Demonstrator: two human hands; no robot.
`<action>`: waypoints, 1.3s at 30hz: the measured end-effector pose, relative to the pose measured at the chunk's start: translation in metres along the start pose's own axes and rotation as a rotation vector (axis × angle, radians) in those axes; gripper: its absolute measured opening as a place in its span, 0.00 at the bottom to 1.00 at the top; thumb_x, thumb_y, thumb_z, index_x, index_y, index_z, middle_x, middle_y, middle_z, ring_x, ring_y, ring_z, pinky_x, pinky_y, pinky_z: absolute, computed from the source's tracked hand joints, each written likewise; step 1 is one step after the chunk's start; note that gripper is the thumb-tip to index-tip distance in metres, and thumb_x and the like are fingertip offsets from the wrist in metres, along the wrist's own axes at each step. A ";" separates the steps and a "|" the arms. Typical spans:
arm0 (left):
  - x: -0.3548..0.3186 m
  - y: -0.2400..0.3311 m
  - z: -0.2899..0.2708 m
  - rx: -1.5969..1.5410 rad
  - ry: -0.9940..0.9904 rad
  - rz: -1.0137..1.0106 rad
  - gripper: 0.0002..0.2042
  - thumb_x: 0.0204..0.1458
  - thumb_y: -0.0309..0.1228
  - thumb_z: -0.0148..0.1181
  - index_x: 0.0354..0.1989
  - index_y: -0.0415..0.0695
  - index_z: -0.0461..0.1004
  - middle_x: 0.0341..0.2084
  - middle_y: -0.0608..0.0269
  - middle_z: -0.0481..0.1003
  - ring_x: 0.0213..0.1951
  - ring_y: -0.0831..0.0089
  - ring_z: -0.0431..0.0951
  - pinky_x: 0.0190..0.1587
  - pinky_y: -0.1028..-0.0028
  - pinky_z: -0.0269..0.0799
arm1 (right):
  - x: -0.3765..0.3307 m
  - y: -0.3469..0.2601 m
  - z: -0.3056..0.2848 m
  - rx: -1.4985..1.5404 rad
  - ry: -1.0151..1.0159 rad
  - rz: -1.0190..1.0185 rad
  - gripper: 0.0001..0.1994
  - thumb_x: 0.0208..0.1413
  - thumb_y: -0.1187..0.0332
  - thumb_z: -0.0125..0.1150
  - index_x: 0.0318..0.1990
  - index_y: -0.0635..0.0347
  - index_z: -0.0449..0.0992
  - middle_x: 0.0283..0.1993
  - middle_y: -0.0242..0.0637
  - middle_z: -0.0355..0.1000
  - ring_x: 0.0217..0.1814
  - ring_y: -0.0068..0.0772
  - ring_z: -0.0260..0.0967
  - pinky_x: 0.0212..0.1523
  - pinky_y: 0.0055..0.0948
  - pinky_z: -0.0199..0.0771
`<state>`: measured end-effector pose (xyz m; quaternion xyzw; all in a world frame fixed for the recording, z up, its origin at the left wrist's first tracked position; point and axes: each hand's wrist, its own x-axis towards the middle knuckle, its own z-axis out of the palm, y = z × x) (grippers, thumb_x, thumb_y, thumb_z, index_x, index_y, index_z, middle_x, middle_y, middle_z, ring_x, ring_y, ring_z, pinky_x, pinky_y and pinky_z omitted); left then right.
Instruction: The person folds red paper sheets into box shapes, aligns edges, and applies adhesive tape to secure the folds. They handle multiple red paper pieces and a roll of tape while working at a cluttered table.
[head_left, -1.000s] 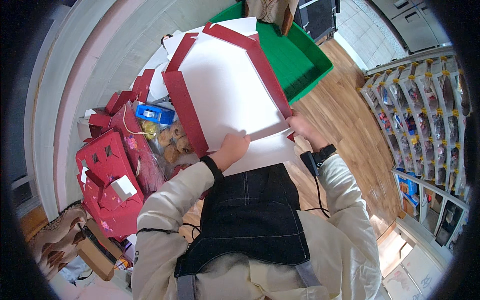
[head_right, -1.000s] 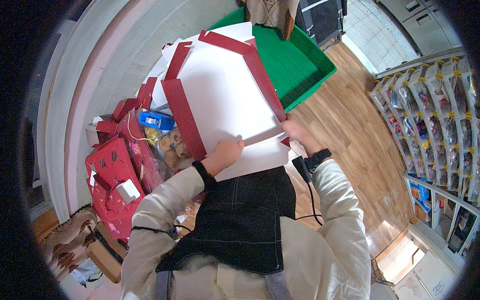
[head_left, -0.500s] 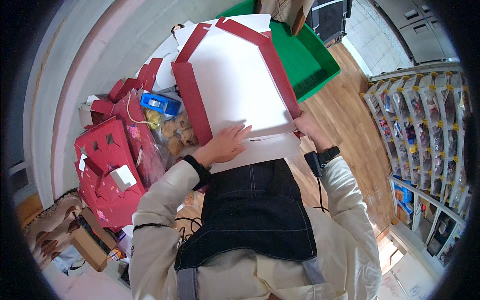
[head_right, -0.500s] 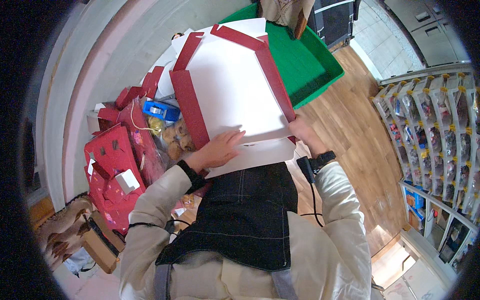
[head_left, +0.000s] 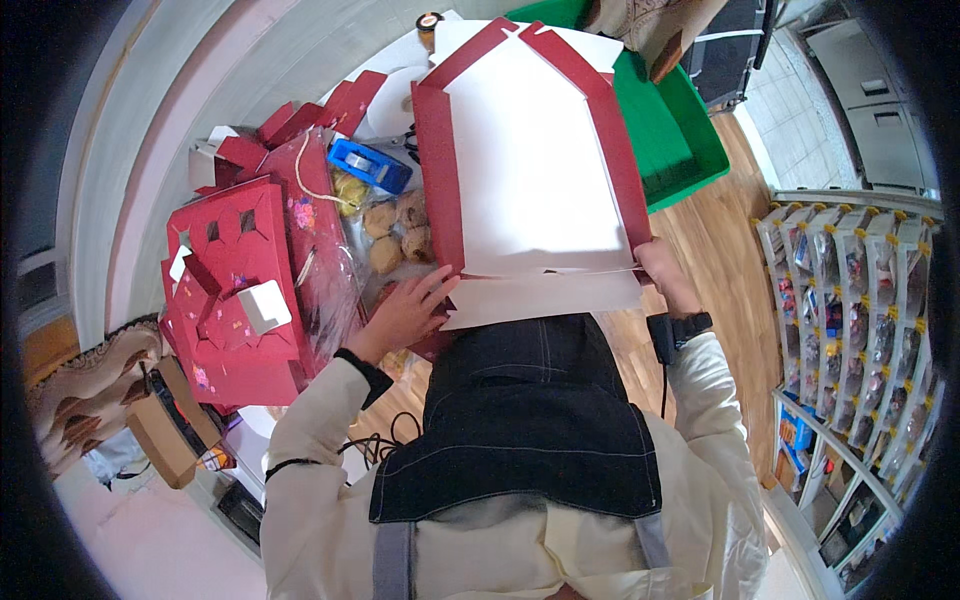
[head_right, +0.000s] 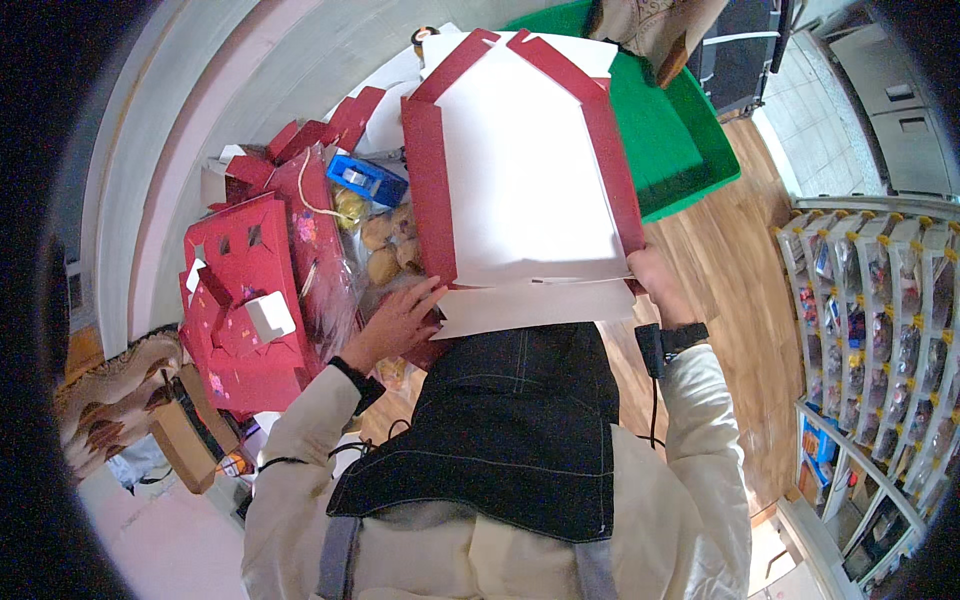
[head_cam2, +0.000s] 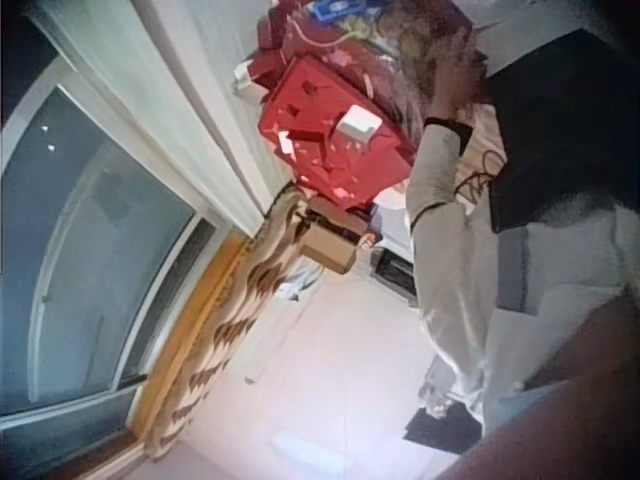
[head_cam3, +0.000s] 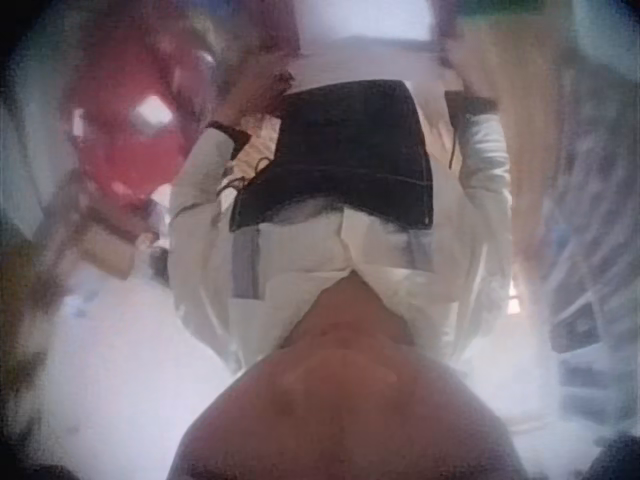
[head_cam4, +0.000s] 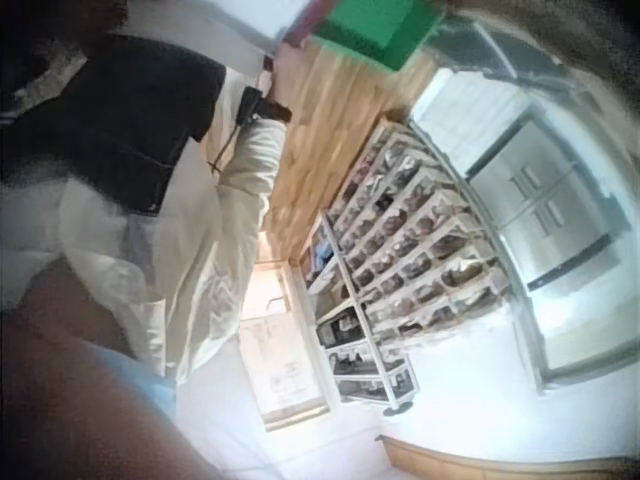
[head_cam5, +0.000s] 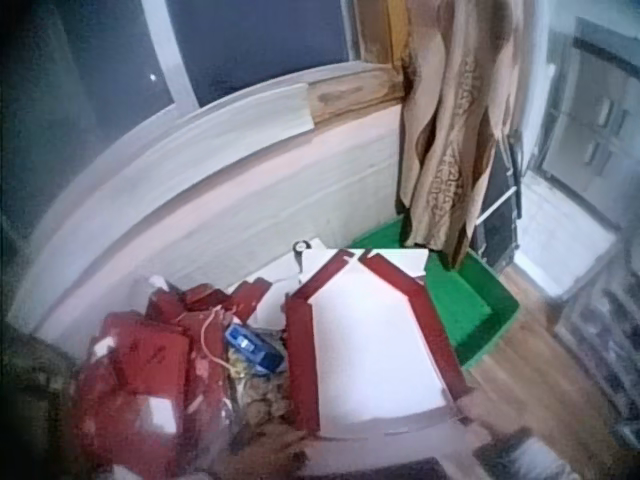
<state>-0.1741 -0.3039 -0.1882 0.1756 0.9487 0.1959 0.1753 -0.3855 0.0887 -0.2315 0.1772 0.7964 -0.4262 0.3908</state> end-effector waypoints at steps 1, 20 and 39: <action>0.004 0.001 0.003 0.041 0.009 -0.002 0.35 0.51 0.35 0.59 0.68 0.48 0.53 0.68 0.61 0.52 0.58 0.54 0.65 0.60 0.60 0.63 | 0.001 0.001 0.000 0.021 -0.004 0.001 0.18 0.46 0.71 0.45 0.45 0.66 0.73 0.33 0.43 0.74 0.28 0.41 0.75 0.22 0.39 0.77; 0.030 -0.025 -0.019 -0.320 0.257 0.087 0.46 0.44 0.33 0.65 0.70 0.48 0.43 0.69 0.45 0.44 0.66 0.46 0.53 0.65 0.54 0.56 | -0.005 -0.006 -0.014 0.017 -0.046 0.071 0.16 0.46 0.70 0.46 0.40 0.66 0.74 0.34 0.42 0.75 0.29 0.40 0.74 0.27 0.40 0.77; 0.179 -0.079 -0.051 -0.280 0.538 -0.643 0.35 0.44 0.35 0.65 0.59 0.37 0.55 0.38 0.34 0.76 0.41 0.39 0.76 0.45 0.53 0.73 | -0.040 -0.022 0.008 -0.002 0.009 -0.107 0.22 0.49 0.68 0.48 0.53 0.67 0.70 0.35 0.44 0.76 0.28 0.35 0.76 0.21 0.32 0.75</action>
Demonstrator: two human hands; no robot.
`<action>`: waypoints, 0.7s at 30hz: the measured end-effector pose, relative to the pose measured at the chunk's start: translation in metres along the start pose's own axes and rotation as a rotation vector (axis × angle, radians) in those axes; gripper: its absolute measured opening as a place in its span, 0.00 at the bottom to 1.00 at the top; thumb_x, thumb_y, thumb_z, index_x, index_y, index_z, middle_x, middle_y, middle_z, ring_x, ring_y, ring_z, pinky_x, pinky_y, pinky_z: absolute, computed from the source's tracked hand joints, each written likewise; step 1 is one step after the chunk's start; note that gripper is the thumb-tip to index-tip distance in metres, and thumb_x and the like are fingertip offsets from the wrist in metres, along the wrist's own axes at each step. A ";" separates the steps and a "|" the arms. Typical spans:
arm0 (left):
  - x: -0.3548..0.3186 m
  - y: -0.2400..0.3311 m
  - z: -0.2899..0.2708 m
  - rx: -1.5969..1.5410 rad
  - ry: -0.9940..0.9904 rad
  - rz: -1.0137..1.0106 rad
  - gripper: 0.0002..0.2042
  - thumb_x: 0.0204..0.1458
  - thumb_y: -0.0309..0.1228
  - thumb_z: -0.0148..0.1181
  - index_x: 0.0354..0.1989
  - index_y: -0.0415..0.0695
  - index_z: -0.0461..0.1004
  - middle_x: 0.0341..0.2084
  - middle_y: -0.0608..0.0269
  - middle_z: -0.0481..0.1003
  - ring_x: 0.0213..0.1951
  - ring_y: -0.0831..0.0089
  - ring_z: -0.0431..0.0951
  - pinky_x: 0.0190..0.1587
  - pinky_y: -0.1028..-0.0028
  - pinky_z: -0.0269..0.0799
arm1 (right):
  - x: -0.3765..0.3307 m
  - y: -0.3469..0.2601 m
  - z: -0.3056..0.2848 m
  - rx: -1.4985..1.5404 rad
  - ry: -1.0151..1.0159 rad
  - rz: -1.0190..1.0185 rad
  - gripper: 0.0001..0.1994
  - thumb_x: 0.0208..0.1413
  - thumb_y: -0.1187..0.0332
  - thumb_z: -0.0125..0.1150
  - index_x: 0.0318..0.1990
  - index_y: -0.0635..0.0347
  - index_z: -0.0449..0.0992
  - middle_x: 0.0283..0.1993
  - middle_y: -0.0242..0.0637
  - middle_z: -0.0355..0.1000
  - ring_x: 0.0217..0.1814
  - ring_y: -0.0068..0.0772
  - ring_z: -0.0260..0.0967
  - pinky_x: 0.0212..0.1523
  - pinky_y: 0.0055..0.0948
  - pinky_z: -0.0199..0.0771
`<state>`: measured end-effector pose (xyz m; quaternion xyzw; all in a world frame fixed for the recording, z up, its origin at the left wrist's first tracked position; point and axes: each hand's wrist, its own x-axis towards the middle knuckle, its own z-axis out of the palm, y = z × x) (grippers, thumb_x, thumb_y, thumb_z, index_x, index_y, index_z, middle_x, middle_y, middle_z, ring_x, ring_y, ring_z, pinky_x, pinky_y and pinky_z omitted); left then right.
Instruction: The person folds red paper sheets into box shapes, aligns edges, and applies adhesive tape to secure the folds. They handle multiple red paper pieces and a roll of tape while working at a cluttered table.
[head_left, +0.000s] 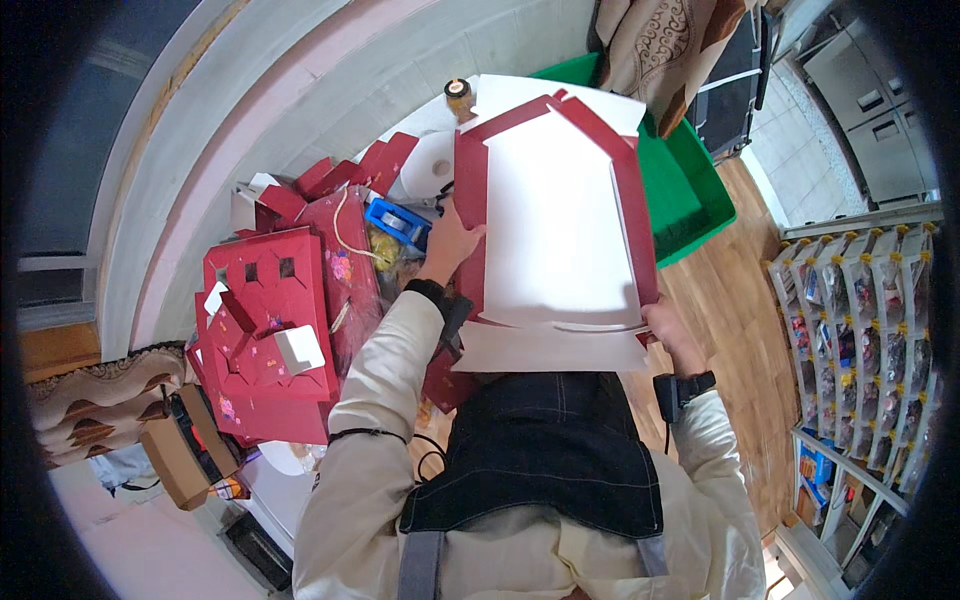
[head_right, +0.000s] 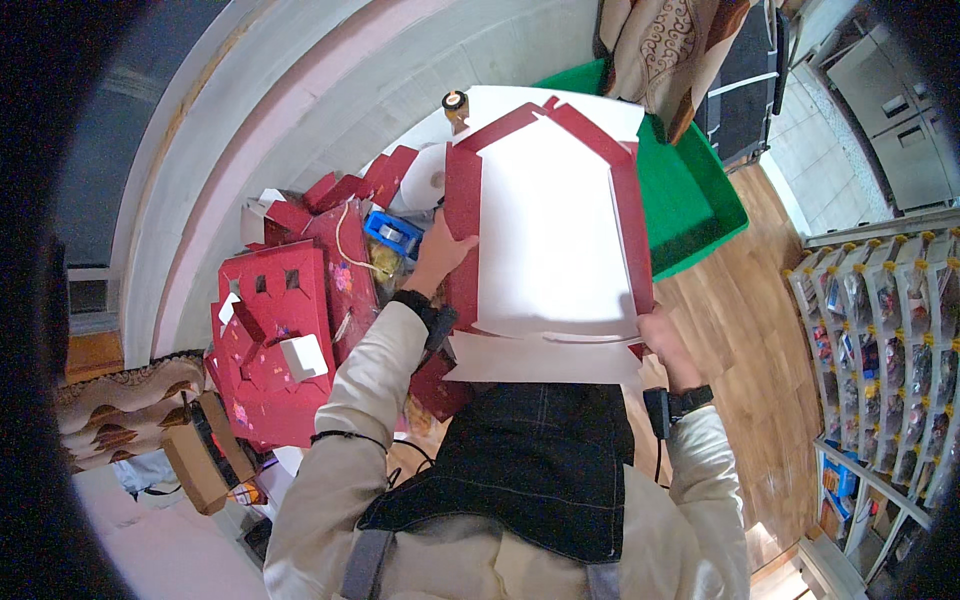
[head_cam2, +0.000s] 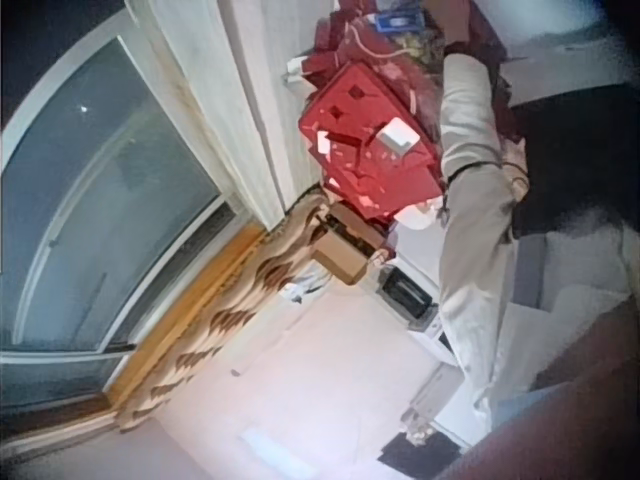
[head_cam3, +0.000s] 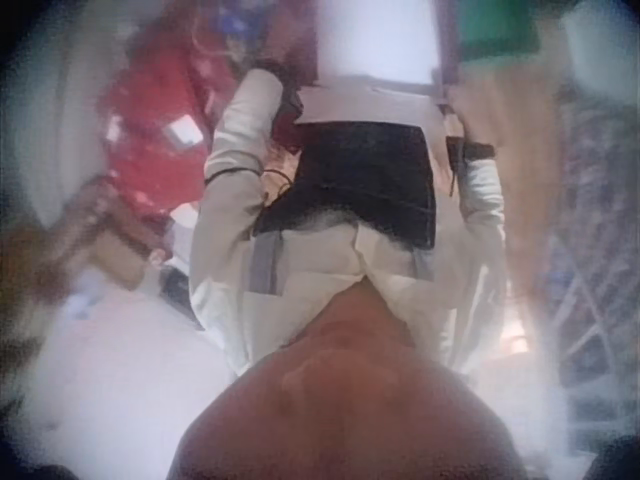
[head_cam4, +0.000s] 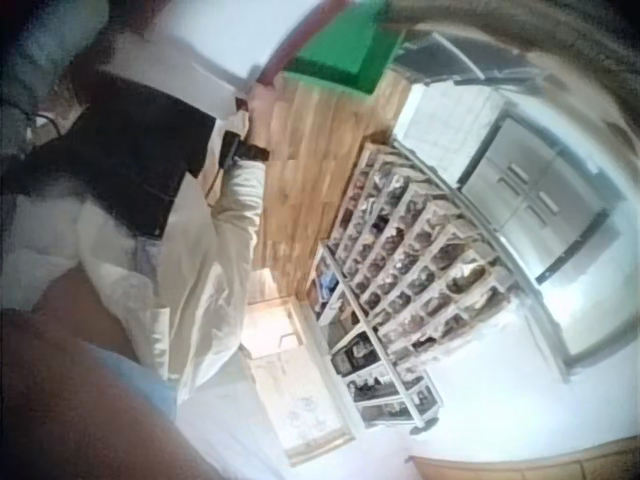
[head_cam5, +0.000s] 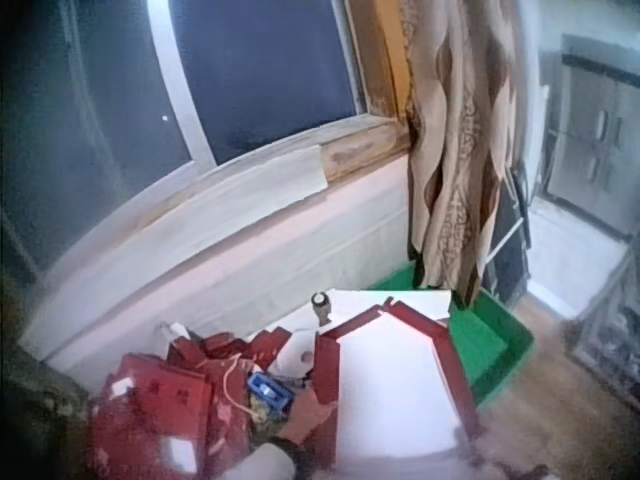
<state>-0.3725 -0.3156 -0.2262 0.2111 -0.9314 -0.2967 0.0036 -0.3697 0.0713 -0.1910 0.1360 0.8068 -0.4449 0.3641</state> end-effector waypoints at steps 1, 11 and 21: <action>-0.011 0.015 -0.010 -0.023 0.024 0.005 0.40 0.43 0.35 0.67 0.62 0.38 0.51 0.38 0.35 0.76 0.41 0.39 0.76 0.45 0.53 0.73 | -0.002 -0.003 0.000 0.015 -0.003 -0.019 0.22 0.49 0.68 0.48 0.53 0.67 0.70 0.35 0.44 0.76 0.28 0.35 0.76 0.21 0.32 0.75; -0.008 0.011 -0.004 -0.032 0.114 -0.123 0.34 0.44 0.28 0.63 0.59 0.38 0.52 0.35 0.35 0.76 0.38 0.39 0.77 0.43 0.52 0.73 | -0.004 -0.013 -0.002 -0.047 -0.005 -0.059 0.22 0.52 0.64 0.50 0.51 0.71 0.72 0.40 0.50 0.76 0.38 0.40 0.77 0.34 0.35 0.76; 0.009 0.029 -0.022 0.008 0.149 -0.207 0.42 0.43 0.37 0.66 0.65 0.44 0.47 0.44 0.38 0.75 0.46 0.43 0.76 0.47 0.54 0.73 | 0.007 0.005 -0.002 -0.018 -0.011 -0.059 0.22 0.52 0.64 0.50 0.50 0.72 0.72 0.40 0.50 0.76 0.41 0.42 0.76 0.42 0.37 0.73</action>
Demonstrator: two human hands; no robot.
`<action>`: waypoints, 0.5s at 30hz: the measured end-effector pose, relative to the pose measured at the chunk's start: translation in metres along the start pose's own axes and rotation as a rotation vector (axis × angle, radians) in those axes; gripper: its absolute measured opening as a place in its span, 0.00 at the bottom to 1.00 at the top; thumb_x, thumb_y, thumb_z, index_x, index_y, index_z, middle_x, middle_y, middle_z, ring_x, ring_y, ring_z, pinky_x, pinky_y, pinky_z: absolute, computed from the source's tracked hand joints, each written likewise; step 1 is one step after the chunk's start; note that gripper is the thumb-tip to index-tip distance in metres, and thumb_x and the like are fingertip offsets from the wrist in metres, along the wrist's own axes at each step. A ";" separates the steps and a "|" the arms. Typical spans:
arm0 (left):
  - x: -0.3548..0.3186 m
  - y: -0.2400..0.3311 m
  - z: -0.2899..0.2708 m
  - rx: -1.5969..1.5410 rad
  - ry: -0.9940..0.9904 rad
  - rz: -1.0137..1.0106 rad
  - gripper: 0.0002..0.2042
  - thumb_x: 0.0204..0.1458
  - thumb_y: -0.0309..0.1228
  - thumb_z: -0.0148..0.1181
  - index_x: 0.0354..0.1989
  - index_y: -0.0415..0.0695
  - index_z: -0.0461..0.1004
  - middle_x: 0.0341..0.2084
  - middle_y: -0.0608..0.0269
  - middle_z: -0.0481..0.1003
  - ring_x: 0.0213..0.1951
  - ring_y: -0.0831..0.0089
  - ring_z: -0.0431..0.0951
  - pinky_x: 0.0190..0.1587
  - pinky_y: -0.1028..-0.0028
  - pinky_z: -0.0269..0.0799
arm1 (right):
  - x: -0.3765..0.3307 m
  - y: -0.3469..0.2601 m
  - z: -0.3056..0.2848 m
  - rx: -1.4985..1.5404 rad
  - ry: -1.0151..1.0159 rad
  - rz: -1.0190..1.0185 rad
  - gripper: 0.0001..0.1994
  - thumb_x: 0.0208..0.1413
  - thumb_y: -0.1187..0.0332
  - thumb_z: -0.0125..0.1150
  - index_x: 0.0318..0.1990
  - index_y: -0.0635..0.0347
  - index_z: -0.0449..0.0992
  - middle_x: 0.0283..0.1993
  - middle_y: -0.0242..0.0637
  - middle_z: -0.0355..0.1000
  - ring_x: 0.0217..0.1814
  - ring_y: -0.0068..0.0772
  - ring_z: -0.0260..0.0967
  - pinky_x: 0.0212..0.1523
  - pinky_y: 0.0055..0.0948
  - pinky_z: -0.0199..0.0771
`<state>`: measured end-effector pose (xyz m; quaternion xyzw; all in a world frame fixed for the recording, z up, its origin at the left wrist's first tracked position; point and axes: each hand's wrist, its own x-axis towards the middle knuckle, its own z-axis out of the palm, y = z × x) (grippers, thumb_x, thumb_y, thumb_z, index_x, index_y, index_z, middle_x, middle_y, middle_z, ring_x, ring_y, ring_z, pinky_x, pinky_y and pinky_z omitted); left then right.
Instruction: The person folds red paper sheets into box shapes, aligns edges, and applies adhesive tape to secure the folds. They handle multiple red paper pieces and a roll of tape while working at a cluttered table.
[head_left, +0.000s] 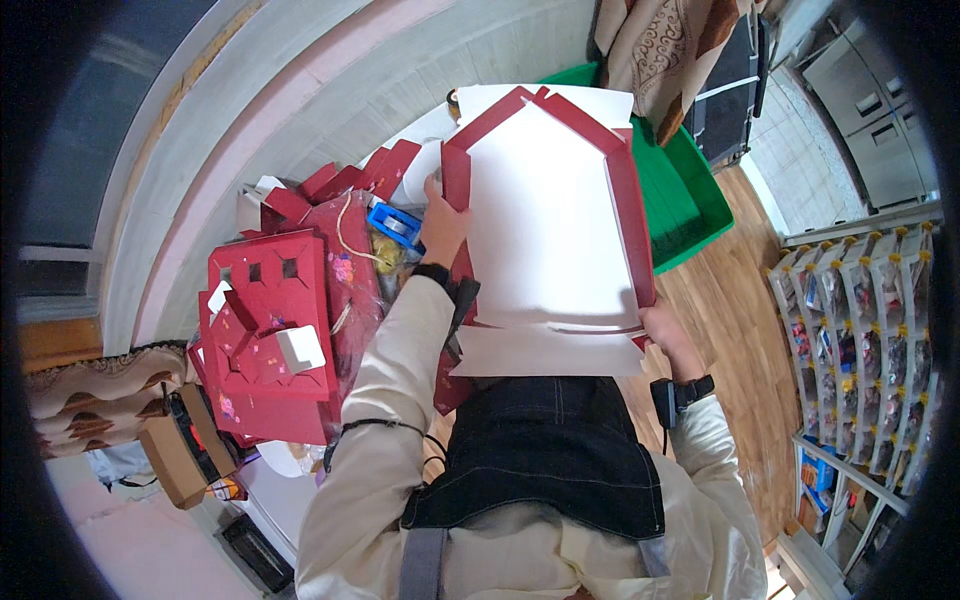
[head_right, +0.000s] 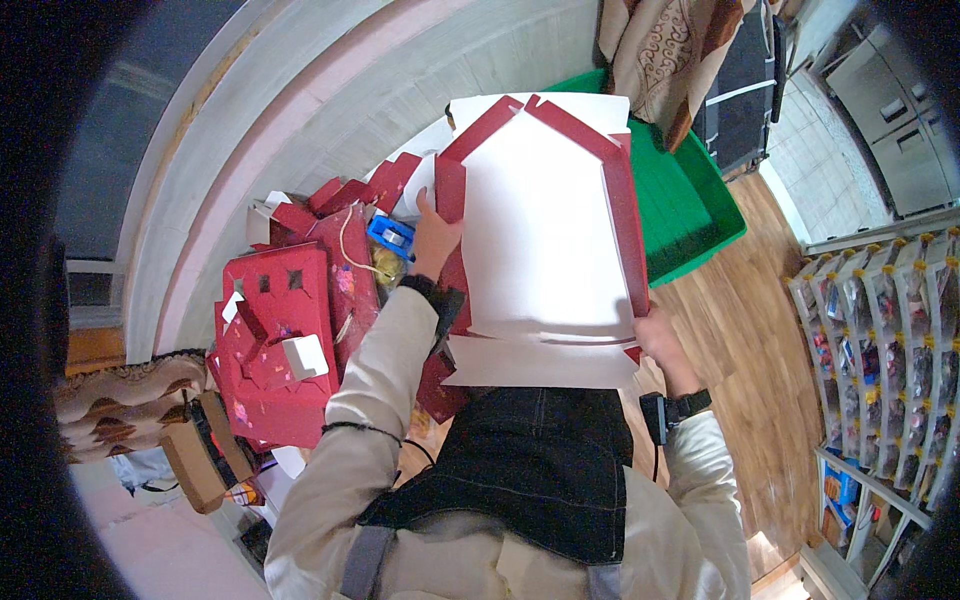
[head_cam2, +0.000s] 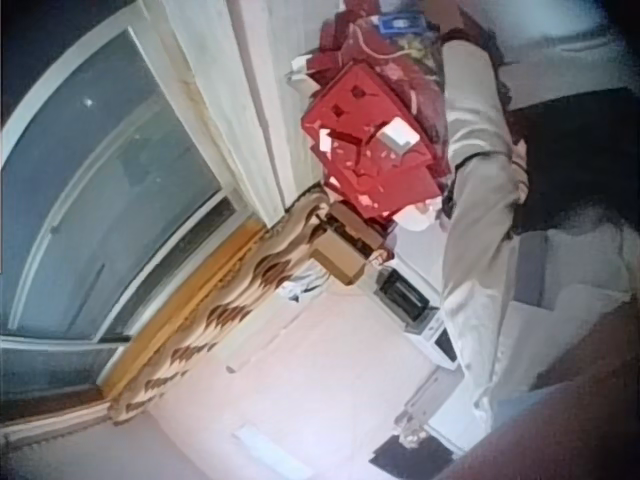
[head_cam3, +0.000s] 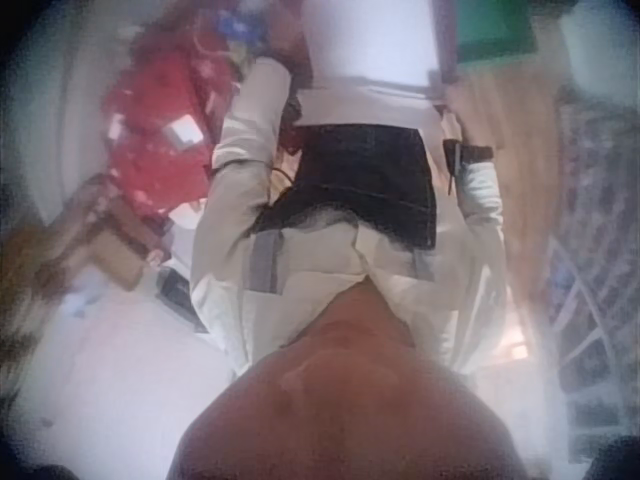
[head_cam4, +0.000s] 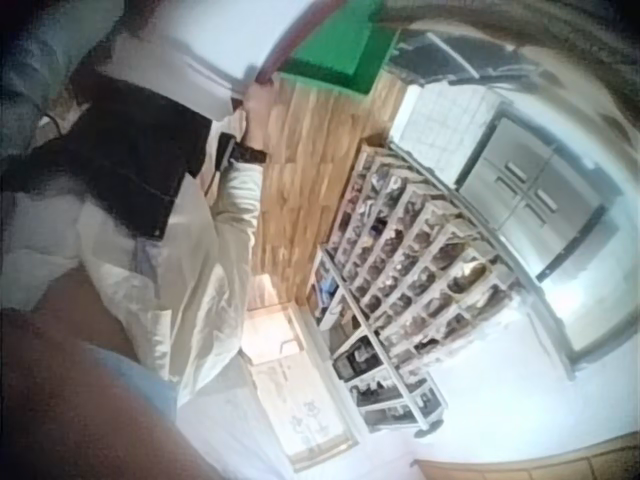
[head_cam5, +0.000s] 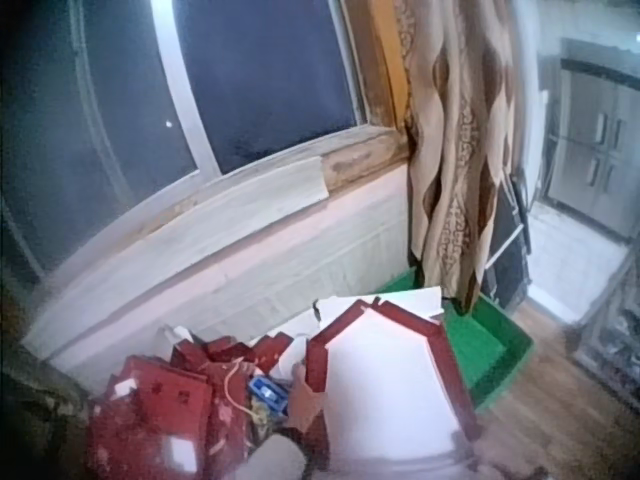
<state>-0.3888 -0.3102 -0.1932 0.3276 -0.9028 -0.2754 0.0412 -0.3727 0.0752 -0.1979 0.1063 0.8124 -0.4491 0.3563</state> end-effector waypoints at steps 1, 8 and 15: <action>0.014 -0.007 0.001 0.011 0.000 -0.009 0.42 0.43 0.38 0.66 0.65 0.43 0.48 0.44 0.39 0.75 0.46 0.43 0.76 0.47 0.54 0.73 | 0.000 0.000 0.002 -0.008 -0.003 -0.033 0.22 0.51 0.65 0.50 0.50 0.72 0.72 0.40 0.50 0.76 0.42 0.42 0.75 0.43 0.37 0.73; 0.038 -0.008 0.006 0.162 -0.045 -0.062 0.32 0.42 0.37 0.66 0.56 0.40 0.60 0.42 0.41 0.75 0.46 0.45 0.76 0.47 0.54 0.73 | -0.021 -0.018 0.000 -0.065 -0.006 -0.077 0.21 0.47 0.71 0.48 0.50 0.73 0.72 0.43 0.51 0.76 0.47 0.43 0.74 0.48 0.36 0.71; 0.041 0.000 0.014 0.169 0.000 -0.018 0.28 0.44 0.35 0.65 0.53 0.41 0.61 0.39 0.43 0.76 0.43 0.45 0.77 0.45 0.53 0.74 | 0.006 0.029 0.009 0.000 0.046 -0.158 0.23 0.47 0.72 0.48 0.52 0.74 0.70 0.44 0.56 0.75 0.51 0.48 0.74 0.51 0.37 0.70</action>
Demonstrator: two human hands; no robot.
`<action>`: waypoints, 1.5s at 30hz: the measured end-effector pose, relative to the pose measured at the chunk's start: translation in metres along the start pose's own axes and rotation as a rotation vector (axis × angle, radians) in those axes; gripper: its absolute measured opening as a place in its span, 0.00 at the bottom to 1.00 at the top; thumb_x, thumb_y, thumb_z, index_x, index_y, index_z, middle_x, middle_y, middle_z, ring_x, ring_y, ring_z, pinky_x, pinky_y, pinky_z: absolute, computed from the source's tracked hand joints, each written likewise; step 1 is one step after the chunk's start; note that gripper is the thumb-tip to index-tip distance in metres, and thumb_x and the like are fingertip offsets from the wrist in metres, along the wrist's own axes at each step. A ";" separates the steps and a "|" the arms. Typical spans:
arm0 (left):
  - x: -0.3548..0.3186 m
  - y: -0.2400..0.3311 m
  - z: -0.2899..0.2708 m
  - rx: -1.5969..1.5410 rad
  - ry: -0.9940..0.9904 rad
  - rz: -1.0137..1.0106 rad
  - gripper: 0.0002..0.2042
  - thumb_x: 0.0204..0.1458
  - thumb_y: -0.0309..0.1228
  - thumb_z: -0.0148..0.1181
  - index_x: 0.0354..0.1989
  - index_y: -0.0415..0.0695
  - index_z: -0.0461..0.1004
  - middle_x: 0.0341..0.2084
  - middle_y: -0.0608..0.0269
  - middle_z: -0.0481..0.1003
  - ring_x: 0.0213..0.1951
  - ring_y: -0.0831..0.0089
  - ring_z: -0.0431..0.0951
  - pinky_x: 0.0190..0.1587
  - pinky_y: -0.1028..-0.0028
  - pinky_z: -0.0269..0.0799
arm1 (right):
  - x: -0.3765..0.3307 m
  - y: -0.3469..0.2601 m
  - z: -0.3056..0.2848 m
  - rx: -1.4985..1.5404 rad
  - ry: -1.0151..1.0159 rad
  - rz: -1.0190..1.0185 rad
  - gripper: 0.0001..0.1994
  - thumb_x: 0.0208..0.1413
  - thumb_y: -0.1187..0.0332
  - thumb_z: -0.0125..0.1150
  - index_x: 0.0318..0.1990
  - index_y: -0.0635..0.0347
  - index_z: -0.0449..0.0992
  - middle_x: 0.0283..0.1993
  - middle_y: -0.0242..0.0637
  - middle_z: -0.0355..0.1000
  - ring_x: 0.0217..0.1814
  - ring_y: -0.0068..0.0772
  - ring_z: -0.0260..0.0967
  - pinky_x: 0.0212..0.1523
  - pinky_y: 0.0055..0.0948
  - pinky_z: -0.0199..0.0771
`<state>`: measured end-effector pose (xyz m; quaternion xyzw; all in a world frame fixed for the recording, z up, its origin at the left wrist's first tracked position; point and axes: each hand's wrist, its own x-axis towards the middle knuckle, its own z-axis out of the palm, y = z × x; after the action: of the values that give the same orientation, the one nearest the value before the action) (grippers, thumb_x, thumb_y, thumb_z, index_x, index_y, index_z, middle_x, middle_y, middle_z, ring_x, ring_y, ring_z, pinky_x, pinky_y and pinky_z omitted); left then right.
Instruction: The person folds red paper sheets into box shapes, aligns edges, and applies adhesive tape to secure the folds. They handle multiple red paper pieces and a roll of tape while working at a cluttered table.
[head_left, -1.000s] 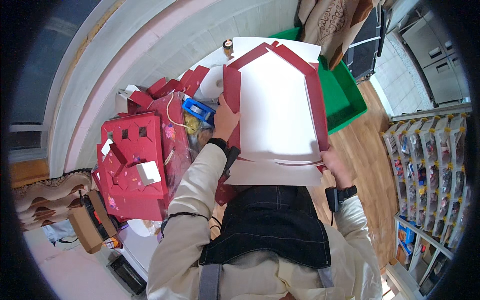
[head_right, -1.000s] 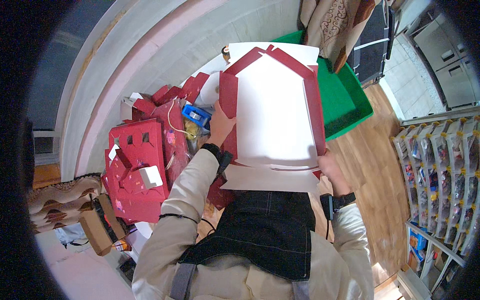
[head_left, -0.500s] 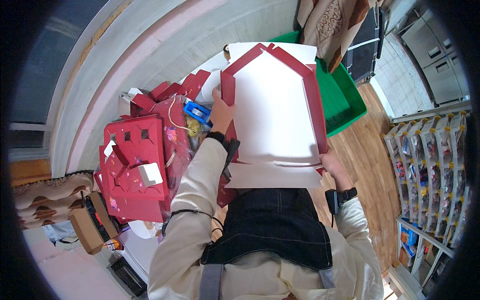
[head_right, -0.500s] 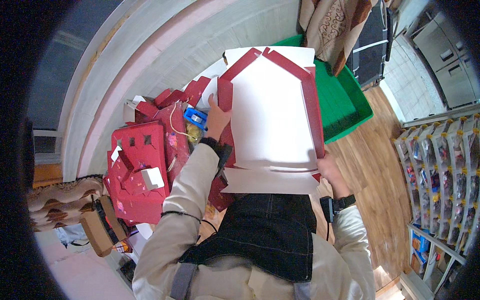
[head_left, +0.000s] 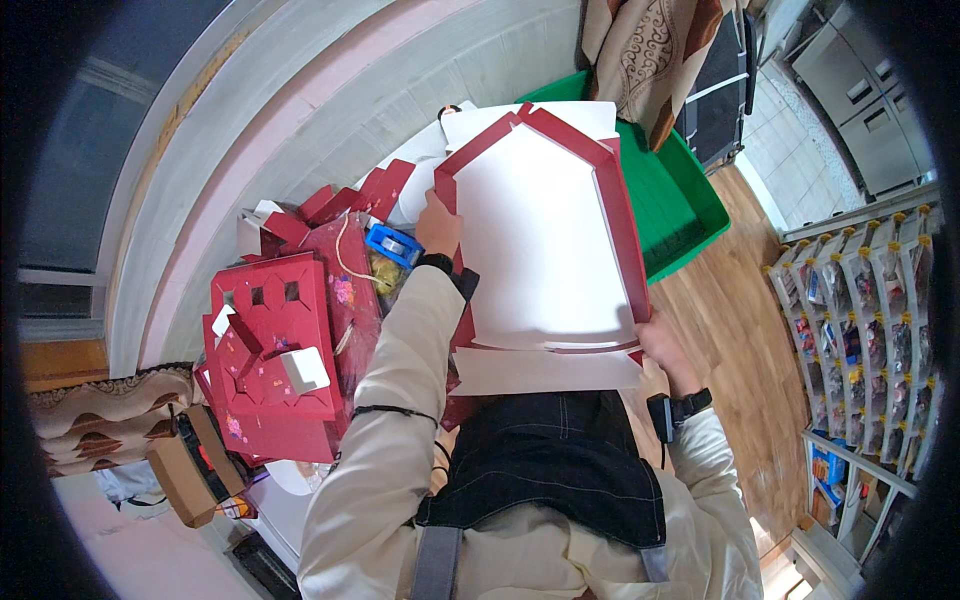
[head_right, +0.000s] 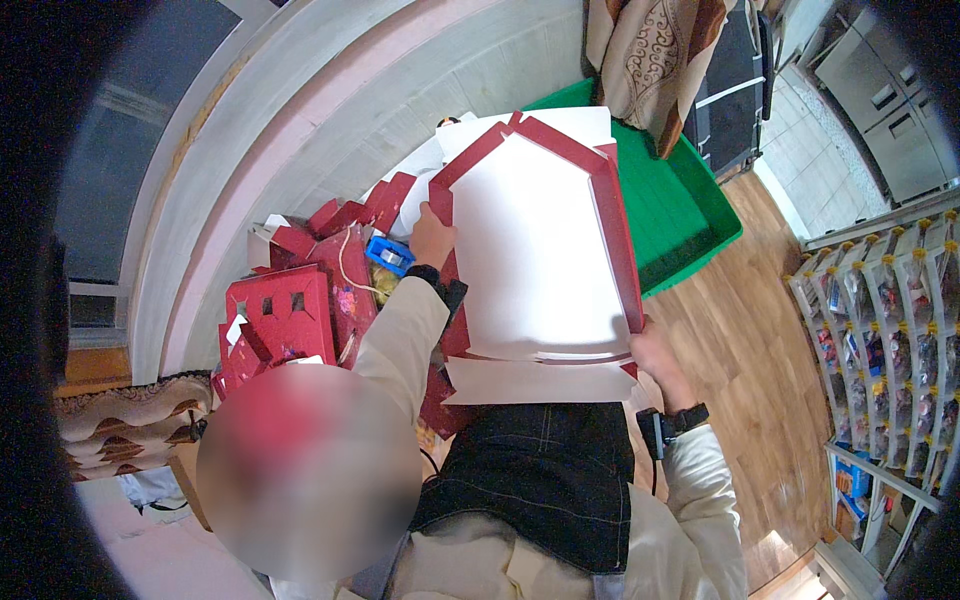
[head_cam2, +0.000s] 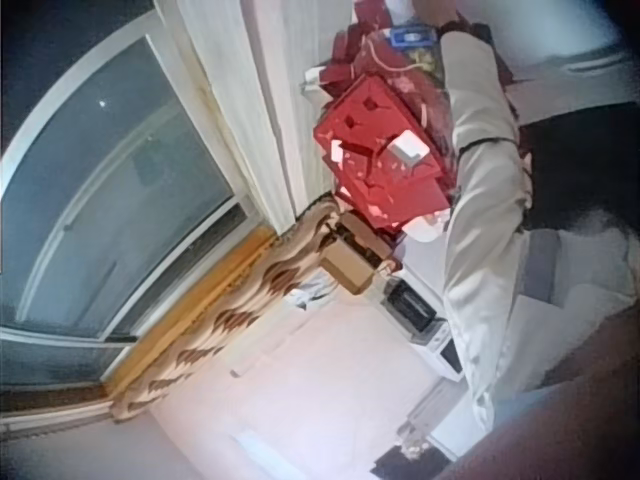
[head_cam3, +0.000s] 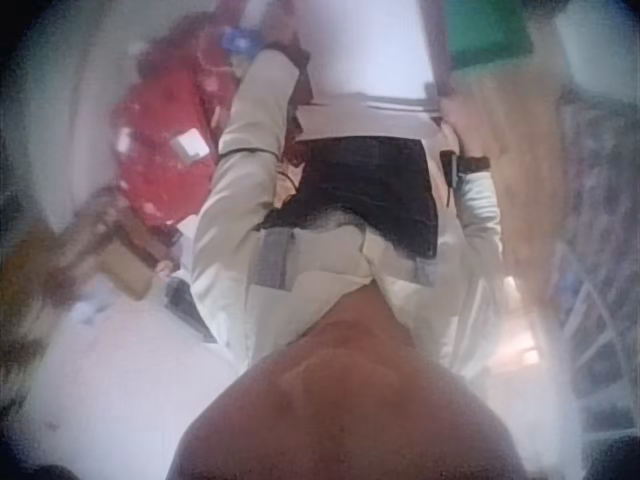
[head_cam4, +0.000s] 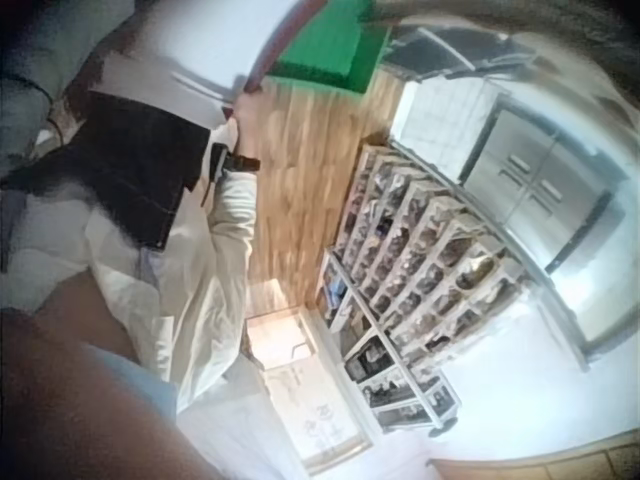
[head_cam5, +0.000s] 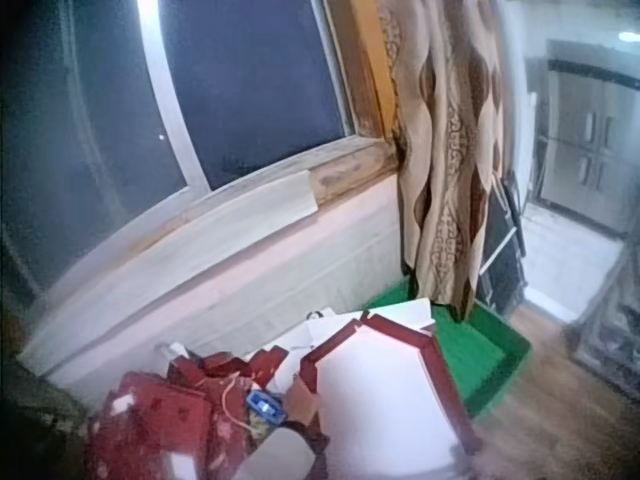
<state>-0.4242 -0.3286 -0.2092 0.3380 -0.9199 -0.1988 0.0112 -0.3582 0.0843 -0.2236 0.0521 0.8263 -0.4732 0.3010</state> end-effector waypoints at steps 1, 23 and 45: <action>-0.003 0.003 -0.003 -0.003 0.002 -0.004 0.28 0.43 0.35 0.65 0.53 0.41 0.62 0.39 0.43 0.77 0.43 0.45 0.77 0.45 0.53 0.74 | 0.002 0.001 0.000 -0.029 -0.001 0.008 0.23 0.47 0.72 0.48 0.52 0.74 0.70 0.44 0.57 0.75 0.51 0.49 0.73 0.51 0.37 0.70; 0.032 -0.009 -0.012 -0.067 -0.082 0.009 0.34 0.40 0.43 0.67 0.53 0.36 0.63 0.45 0.38 0.74 0.49 0.43 0.74 0.52 0.55 0.71 | -0.016 -0.028 -0.011 0.259 -0.214 0.181 0.25 0.47 0.76 0.48 0.57 0.67 0.66 0.44 0.41 0.74 0.44 0.33 0.74 0.41 0.30 0.75; 0.050 -0.074 -0.025 -0.775 -0.377 -0.071 0.12 0.52 0.30 0.64 0.43 0.39 0.76 0.37 0.63 0.79 0.37 0.72 0.80 0.39 0.71 0.75 | -0.019 -0.003 0.008 0.064 -0.070 -0.001 0.21 0.57 0.62 0.54 0.55 0.64 0.66 0.45 0.53 0.75 0.50 0.47 0.74 0.49 0.38 0.71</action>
<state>-0.4130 -0.4198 -0.2195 0.2981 -0.7510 -0.5880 -0.0376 -0.3405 0.0802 -0.2136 0.0449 0.7998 -0.5009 0.3277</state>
